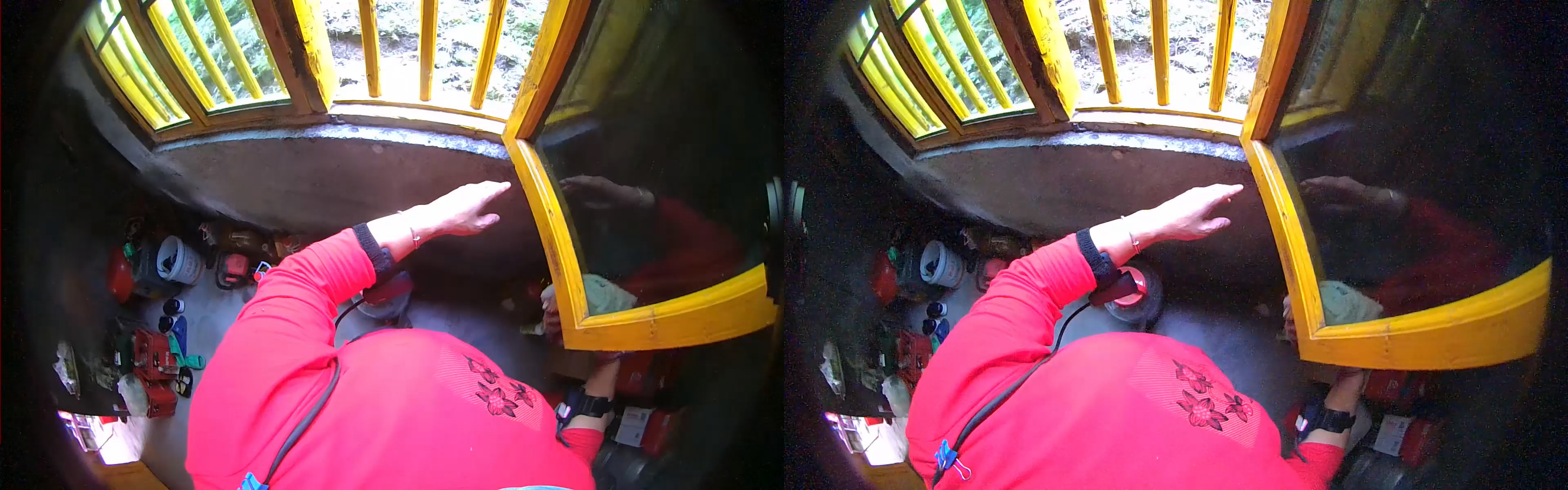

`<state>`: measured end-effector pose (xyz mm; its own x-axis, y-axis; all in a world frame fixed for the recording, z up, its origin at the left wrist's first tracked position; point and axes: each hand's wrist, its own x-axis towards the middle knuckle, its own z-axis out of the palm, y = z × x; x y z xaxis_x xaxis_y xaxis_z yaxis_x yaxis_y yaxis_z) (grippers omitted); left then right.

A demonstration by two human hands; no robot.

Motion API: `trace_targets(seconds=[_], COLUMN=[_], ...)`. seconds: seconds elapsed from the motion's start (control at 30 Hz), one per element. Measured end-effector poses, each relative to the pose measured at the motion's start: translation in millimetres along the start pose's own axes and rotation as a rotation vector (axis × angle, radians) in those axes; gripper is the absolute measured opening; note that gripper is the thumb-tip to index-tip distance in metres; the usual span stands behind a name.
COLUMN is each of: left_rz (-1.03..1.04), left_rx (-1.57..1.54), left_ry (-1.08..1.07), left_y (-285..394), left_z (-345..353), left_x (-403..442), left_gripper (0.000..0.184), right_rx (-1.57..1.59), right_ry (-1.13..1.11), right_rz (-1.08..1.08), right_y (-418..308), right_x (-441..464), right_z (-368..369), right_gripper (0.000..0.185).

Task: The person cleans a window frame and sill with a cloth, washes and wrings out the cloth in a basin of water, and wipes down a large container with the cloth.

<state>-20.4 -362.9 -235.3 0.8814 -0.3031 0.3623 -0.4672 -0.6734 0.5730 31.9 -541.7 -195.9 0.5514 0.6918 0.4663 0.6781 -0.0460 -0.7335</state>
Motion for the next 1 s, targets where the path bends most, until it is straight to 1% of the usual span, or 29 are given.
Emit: trace_targets(seconds=[0.13,0.2,0.27,0.37,0.43,0.5,0.63,0.7,0.73,0.8,0.83,0.87,0.9,0.93,1.0], left_rz=[0.033,0.116,0.170,0.291,0.311,0.354,0.422,0.443,0.401,0.398,0.399,0.354,0.375,0.369,0.358], left_rx=[-0.098,-0.138,-0.169,-0.213,-0.275,-0.360,-0.414,-0.408,-0.452,-0.426,-0.411,-0.440,-0.389,-0.368,-0.369], left_ry=[-0.090,-0.151,-0.225,-0.259,-0.306,-0.299,-0.201,-0.123,-0.122,-0.031,0.016,0.075,0.102,0.118,0.129], left_y=[18.0,31.7,43.7,53.5,63.1,70.6,74.6,70.5,69.0,65.1,62.5,51.8,44.3,37.6,37.9], left_z=[-4.3,-7.5,-14.8,-36.2,-58.8,-77.2,-99.8,-106.3,-111.1,-125.4,-132.5,-131.6,-140.4,-144.8,-162.1], left_x=[-7.7,-12.7,-31.9,-65.1,-85.0,-101.7,-131.9,-145.4,-152.4,-167.8,-173.7,-178.5,-180.9,-181.6,-183.3], left_gripper=[0.066,0.069,0.074,0.079,0.084,0.088,0.095,0.097,0.099,0.100,0.100,0.100,0.097,0.095,0.090], right_rx=[-0.026,-0.044,-0.066,-0.095,-0.121,-0.145,-0.182,0.962,0.283,-1.055,-0.650,-0.846,-1.035,-0.954,-0.948], right_ry=[-0.039,-0.064,-0.081,-0.102,-0.119,-0.138,-0.174,0.058,-0.003,-0.125,-0.135,-0.139,-0.145,-0.047,-0.208], right_rz=[-0.004,-0.004,0.001,0.026,0.045,0.064,0.101,0.568,0.358,-0.126,0.351,0.151,-0.057,-0.287,-0.157], right_y=[-27.7,-42.5,-61.8,-90.3,-110.8,-129.9,-168.6,-134.8,-126.3,-116.7,-119.5,-125.4,-175.6,-177.1,-183.7], right_x=[-12.4,-17.9,-27.7,-43.9,-51.4,-60.3,-78.7,-98.9,-99.2,-89.3,-90.7,-89.1,-47.7,-33.2,-23.4], right_z=[2.7,4.5,15.3,28.6,35.0,41.7,59.0,93.7,103.5,122.1,136.6,134.2,145.5,150.5,158.0], right_gripper=[0.038,0.039,0.040,0.041,0.042,0.043,0.046,0.037,0.036,0.034,0.031,0.031,0.031,0.027,0.034])
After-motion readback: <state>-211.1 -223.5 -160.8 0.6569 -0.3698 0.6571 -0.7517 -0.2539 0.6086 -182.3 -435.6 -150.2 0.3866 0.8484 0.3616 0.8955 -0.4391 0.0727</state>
